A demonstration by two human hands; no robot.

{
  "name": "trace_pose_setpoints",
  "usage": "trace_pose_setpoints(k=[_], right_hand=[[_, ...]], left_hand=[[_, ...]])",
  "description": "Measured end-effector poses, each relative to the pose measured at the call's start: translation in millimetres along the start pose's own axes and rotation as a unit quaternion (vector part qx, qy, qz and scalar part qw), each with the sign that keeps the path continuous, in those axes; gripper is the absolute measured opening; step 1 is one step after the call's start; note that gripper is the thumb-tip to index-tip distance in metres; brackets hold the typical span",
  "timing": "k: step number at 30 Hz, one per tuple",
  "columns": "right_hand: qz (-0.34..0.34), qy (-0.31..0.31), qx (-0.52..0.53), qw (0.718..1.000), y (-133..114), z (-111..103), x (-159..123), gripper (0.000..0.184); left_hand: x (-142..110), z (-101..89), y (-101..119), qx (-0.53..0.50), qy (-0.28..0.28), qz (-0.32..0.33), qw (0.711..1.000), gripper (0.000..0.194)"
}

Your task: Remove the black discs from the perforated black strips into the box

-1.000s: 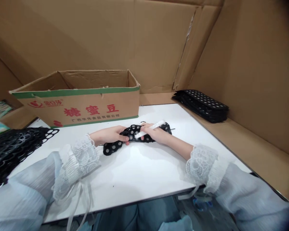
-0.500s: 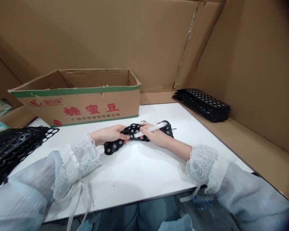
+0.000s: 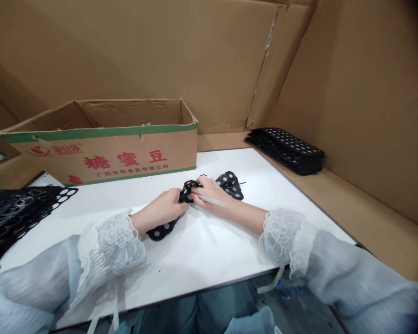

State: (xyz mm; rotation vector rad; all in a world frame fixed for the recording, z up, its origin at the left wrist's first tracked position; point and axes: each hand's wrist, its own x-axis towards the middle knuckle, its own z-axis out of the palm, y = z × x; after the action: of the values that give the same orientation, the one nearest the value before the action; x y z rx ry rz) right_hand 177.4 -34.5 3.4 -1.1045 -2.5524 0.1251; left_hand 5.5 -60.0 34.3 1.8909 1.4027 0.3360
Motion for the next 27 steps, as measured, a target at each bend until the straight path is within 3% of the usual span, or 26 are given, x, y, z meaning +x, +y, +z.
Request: trace_pose_setpoints(k=[6,11,14,17,22,24,27], right_hand=[[0.015,-0.007,0.088,0.996,5.9,-1.4,3.8,0.031],[0.000,-0.060,0.235,0.970,15.5,-13.6,2.2,0.036],[0.019,-0.059,0.280,0.958,18.0,-20.0,0.0,0.037],[0.037,-0.027,0.295,0.954,19.4,-21.1,-0.2,0.036],[0.064,0.083,0.330,0.938,23.9,-15.8,2.2,0.035],[0.077,0.094,0.329,0.937,25.1,-14.1,2.2,0.034],[0.078,0.105,0.322,0.938,25.4,-13.2,1.5,0.036]], left_hand=[[10.5,-18.5,-4.9,0.005,-0.043,0.005,0.999,0.021],[16.8,-27.2,-16.0,0.046,-0.037,0.028,0.998,0.025],[17.5,-26.5,-18.9,0.048,-0.033,0.032,0.998,0.030],[17.8,-26.2,-18.7,0.054,-0.021,0.019,0.998,0.039],[17.3,-26.6,-17.0,0.078,-0.010,0.005,0.997,0.051],[16.6,-25.1,-16.1,0.090,-0.008,0.012,0.996,0.053],[16.6,-20.5,-16.1,0.146,0.067,0.039,0.986,0.052]])
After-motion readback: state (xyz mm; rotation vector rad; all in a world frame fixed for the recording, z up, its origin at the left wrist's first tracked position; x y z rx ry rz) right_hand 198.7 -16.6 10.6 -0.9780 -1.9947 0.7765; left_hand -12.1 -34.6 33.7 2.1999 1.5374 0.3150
